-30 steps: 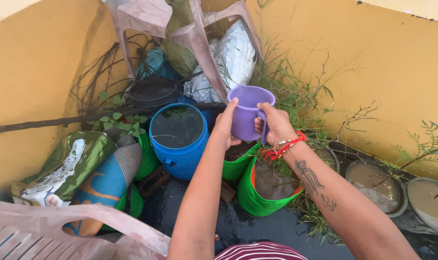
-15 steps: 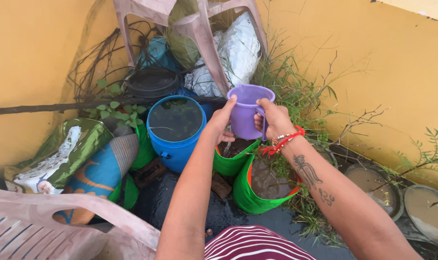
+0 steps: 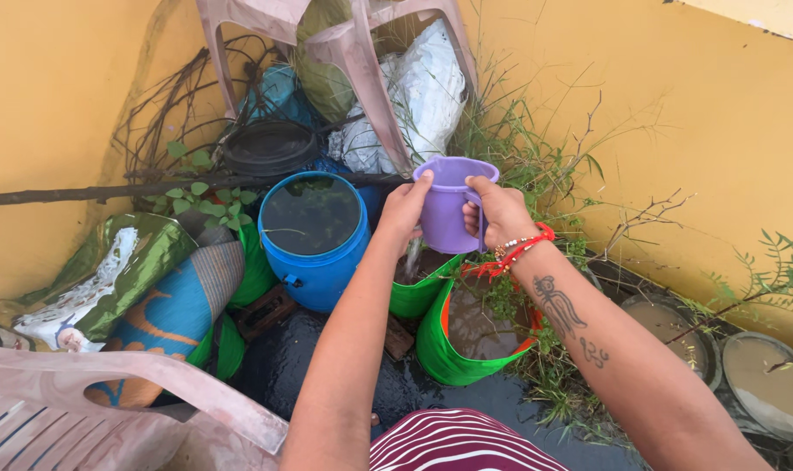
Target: The person waters plants in several containers on a balcony using a purple mug, refilling the mug from a white bucket multiple times.
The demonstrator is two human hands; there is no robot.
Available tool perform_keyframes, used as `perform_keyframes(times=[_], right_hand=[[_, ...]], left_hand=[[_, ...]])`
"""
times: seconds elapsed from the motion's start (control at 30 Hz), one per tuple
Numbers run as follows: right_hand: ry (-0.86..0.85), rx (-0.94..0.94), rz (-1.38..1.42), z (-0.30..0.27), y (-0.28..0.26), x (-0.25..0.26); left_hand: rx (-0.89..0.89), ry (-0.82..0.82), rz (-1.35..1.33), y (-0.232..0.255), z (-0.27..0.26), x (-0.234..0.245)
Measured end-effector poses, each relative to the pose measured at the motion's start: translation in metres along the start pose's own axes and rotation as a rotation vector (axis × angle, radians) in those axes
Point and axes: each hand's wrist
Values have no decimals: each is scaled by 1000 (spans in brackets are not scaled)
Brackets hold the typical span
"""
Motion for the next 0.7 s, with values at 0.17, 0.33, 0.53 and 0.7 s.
perform_keyframes(times=[0.17,0.33,0.53,0.7], right_hand=[[-18,18,-29,3,-1,5],[-9,-3,-42,1,0,4],[-33,12,-16,-2,-1,4],[-27,-6,-27,-2,-4,3]], left_hand=[[-41,8,-34,0,-1,-6],[-119,28,-103,-3,6,-7],[-212,57,-152,-7,15,-10],[-176,50,-195,-4,11,-12]])
Point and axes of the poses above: each hand's wrist, its own z-axis towards the middle knuckle, its own x-axis out of the back of the hand, y = z × x, and after that the axes turned 13 degrees about x, right-handed
